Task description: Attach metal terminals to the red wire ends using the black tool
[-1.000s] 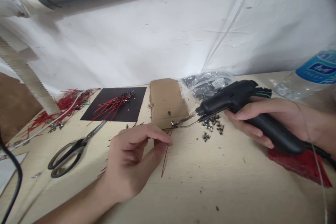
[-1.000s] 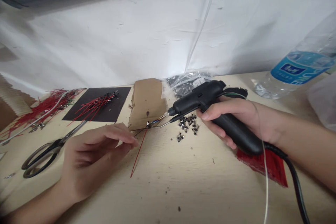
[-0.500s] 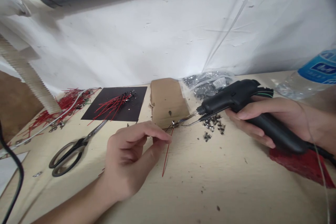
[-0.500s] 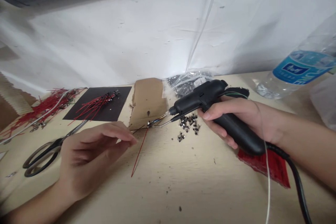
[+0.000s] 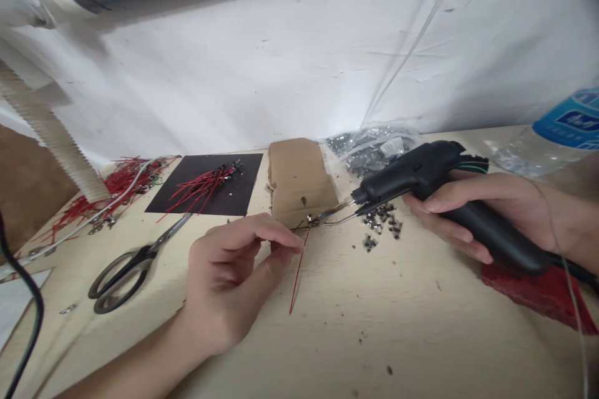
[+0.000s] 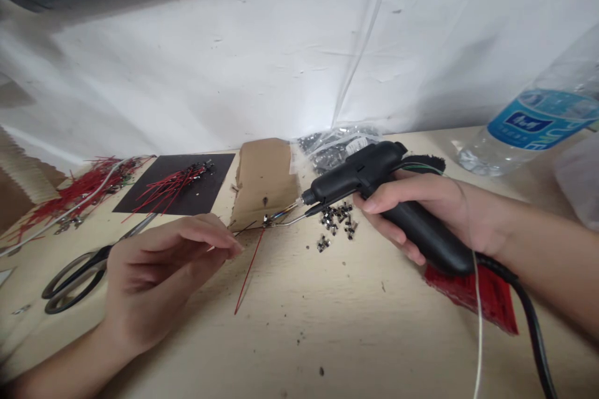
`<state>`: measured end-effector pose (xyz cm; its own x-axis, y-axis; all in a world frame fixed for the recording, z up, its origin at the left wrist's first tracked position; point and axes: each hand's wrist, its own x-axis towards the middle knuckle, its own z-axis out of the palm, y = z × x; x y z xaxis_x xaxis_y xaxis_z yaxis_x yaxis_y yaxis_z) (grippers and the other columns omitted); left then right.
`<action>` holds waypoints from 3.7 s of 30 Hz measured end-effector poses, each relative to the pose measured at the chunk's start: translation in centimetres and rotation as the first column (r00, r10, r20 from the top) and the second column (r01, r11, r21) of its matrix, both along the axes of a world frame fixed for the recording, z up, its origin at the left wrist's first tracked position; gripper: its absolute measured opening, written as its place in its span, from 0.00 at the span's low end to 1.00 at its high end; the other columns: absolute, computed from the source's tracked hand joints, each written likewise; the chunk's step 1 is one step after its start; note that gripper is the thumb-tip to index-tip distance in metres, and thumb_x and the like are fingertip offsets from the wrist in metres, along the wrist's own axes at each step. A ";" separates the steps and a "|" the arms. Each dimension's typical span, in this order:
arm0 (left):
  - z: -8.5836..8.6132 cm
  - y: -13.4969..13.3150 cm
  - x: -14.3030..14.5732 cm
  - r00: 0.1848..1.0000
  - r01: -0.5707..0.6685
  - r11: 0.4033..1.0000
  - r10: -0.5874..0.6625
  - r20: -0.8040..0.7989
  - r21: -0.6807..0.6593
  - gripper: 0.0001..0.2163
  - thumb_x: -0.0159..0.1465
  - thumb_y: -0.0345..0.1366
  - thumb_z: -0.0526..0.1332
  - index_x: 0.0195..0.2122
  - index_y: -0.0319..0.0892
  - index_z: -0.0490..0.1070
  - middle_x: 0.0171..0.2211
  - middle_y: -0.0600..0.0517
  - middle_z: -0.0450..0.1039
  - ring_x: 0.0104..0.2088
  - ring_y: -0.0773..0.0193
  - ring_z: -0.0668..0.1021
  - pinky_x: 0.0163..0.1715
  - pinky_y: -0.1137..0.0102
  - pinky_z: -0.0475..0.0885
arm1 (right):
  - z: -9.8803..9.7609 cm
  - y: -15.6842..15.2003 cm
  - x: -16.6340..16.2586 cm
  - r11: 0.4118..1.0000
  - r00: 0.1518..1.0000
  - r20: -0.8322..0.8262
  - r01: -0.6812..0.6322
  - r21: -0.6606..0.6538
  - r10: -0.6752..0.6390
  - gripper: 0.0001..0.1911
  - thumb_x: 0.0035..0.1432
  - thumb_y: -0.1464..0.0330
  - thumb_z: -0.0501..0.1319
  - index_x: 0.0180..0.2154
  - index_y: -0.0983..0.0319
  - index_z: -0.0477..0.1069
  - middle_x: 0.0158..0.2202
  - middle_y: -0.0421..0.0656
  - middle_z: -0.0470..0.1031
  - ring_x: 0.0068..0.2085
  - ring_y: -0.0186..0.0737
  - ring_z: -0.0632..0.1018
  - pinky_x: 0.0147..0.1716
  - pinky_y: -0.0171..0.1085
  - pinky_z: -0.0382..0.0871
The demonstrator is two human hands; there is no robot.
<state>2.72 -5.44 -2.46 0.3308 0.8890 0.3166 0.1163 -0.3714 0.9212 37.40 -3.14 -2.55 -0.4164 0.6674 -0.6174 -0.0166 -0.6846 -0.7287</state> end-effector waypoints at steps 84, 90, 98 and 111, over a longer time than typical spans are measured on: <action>-0.7 -0.2 0.0 0.997 0.078 0.996 -0.079 -0.022 -0.041 0.11 0.68 0.23 0.61 0.39 0.45 0.81 0.32 0.51 0.79 0.34 0.64 0.78 0.34 0.70 0.70 | 0.2 0.0 -0.3 0.999 1.000 0.020 0.012 0.038 -0.013 0.11 0.52 0.60 0.71 0.30 0.60 0.77 0.17 0.38 0.71 0.14 0.34 0.72 0.13 0.30 0.69; -1.0 0.0 0.0 0.996 0.084 0.996 -0.085 -0.020 -0.037 0.11 0.68 0.23 0.61 0.40 0.46 0.81 0.33 0.51 0.79 0.34 0.64 0.79 0.34 0.70 0.70 | 0.3 0.0 -0.6 0.999 0.999 0.032 0.023 0.046 -0.024 0.10 0.51 0.60 0.72 0.31 0.59 0.77 0.17 0.37 0.71 0.14 0.35 0.72 0.13 0.30 0.69; -0.9 -0.1 0.0 0.996 0.083 0.995 -0.084 -0.016 -0.046 0.11 0.68 0.23 0.61 0.40 0.45 0.80 0.33 0.51 0.79 0.34 0.64 0.78 0.34 0.69 0.70 | 0.2 0.0 -0.4 0.999 1.000 0.028 0.011 0.042 -0.013 0.11 0.51 0.59 0.72 0.30 0.59 0.78 0.17 0.38 0.71 0.14 0.35 0.72 0.13 0.30 0.69; -0.8 -0.1 0.1 0.996 0.085 0.995 -0.085 -0.010 -0.048 0.12 0.68 0.22 0.61 0.40 0.46 0.81 0.33 0.52 0.79 0.34 0.65 0.78 0.34 0.70 0.70 | 0.1 0.1 -0.3 0.999 0.999 0.029 0.036 0.040 -0.037 0.11 0.51 0.59 0.72 0.30 0.59 0.77 0.17 0.38 0.71 0.14 0.36 0.73 0.13 0.30 0.68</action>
